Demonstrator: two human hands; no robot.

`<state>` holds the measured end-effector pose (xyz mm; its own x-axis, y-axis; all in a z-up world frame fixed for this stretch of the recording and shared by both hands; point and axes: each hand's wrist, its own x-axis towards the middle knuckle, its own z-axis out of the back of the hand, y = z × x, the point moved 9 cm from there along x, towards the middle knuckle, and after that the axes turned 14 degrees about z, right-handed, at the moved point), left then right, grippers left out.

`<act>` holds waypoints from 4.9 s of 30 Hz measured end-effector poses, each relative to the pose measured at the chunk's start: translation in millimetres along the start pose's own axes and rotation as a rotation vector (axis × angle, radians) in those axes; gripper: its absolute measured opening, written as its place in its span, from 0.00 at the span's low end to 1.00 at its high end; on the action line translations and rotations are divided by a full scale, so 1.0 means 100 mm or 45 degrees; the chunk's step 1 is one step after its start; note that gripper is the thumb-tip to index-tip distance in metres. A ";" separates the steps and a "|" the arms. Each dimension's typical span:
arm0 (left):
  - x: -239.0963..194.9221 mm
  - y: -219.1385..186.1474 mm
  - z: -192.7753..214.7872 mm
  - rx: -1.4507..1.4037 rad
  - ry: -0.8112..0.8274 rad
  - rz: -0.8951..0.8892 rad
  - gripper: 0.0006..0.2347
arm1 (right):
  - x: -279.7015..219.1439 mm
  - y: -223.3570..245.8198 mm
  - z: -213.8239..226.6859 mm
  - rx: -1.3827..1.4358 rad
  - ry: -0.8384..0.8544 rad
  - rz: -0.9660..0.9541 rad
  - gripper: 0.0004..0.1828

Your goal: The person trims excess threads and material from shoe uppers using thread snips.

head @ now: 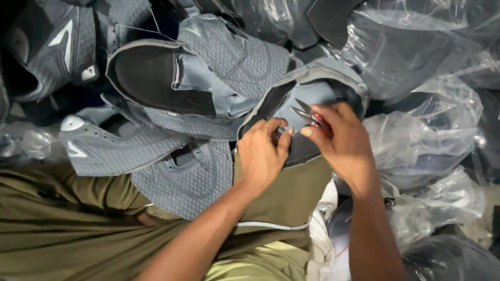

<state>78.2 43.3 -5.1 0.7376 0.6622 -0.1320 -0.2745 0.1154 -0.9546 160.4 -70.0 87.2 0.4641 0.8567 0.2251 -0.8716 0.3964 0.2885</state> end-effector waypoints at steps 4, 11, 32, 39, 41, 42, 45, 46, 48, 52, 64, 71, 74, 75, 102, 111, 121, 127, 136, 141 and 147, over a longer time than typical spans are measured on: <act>0.00 0.10 -0.01 0.002 -0.093 0.044 0.04 | -0.29 -0.27 -0.09 0.158 -0.104 -0.234 0.19; 0.00 0.33 -0.06 -0.209 -0.063 0.260 0.06 | -0.50 -0.21 -0.06 0.051 -0.181 -0.218 0.19; 0.02 0.41 -0.07 -0.253 -0.067 0.435 0.06 | -0.39 -0.15 -0.07 0.204 -0.131 0.030 0.12; 0.03 0.44 -0.11 -0.255 -0.032 0.430 0.06 | -0.32 -0.06 -0.12 0.209 -0.113 0.053 0.11; 0.04 0.43 -0.11 -0.259 -0.045 0.391 0.05 | -0.29 -0.02 -0.11 0.175 -0.113 0.080 0.10; 0.04 0.41 -0.10 -0.262 -0.057 0.351 0.05 | -0.27 0.01 -0.10 0.141 -0.114 0.108 0.10; 0.04 0.42 -0.09 -0.244 -0.067 0.349 0.05 | -0.24 0.06 -0.09 0.142 -0.127 0.155 0.11; 0.04 0.41 -0.09 -0.244 -0.066 0.346 0.05 | -0.25 0.06 -0.10 0.140 -0.130 0.155 0.11; 0.03 0.39 -0.08 -0.256 -0.060 0.315 0.05 | -0.26 0.03 -0.12 0.138 -0.133 0.123 0.11; 0.02 0.52 -0.13 -0.283 -0.087 0.308 0.05 | -0.30 0.01 -0.14 0.161 -0.171 0.152 0.11; -0.01 0.84 -0.18 -1.000 -0.069 0.631 0.10 | -0.34 -0.06 -0.17 0.214 -0.213 0.048 0.15; 0.07 0.83 -0.24 -0.995 0.171 0.551 0.15 | -0.31 -0.05 -0.16 0.188 -0.194 0.086 0.15; 0.08 0.86 -0.27 -1.097 0.305 0.535 0.14 | -0.30 0.00 -0.16 0.166 -0.191 0.096 0.15; 0.07 0.86 -0.28 -1.137 0.360 0.532 0.12 | -0.30 0.01 -0.16 0.142 -0.192 0.090 0.15; 0.04 0.88 -0.26 -1.231 0.431 0.458 0.14 | -0.12 0.14 -0.32 0.108 -0.184 0.224 0.11; 0.05 0.91 -0.20 -1.219 0.416 0.478 0.11 | -0.12 0.14 -0.29 0.195 -0.222 0.189 0.10; 0.06 0.86 -0.16 -1.177 0.430 0.417 0.09 | -0.17 0.05 -0.34 0.254 -0.262 0.088 0.13; 0.07 0.87 -0.15 -1.139 0.458 0.411 0.08 | -0.17 0.04 -0.33 0.248 -0.274 0.097 0.10; -0.19 0.62 -0.13 -0.821 0.652 0.233 0.05 | -0.17 0.05 -0.35 0.219 -0.256 0.110 0.08; -0.10 0.53 0.44 -1.205 0.375 0.277 0.06 | -0.20 -0.04 -0.33 0.326 -0.182 0.003 0.15; 0.02 0.04 1.19 -0.708 -0.203 -0.044 0.09 | -0.23 -0.06 -0.33 0.381 -0.287 0.103 0.16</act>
<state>5.3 133.4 22.7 0.6262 0.7735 -0.0976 0.1451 -0.2386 -0.9602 150.1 -81.5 49.3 0.4481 0.7739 0.4475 -0.8375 0.1882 0.5130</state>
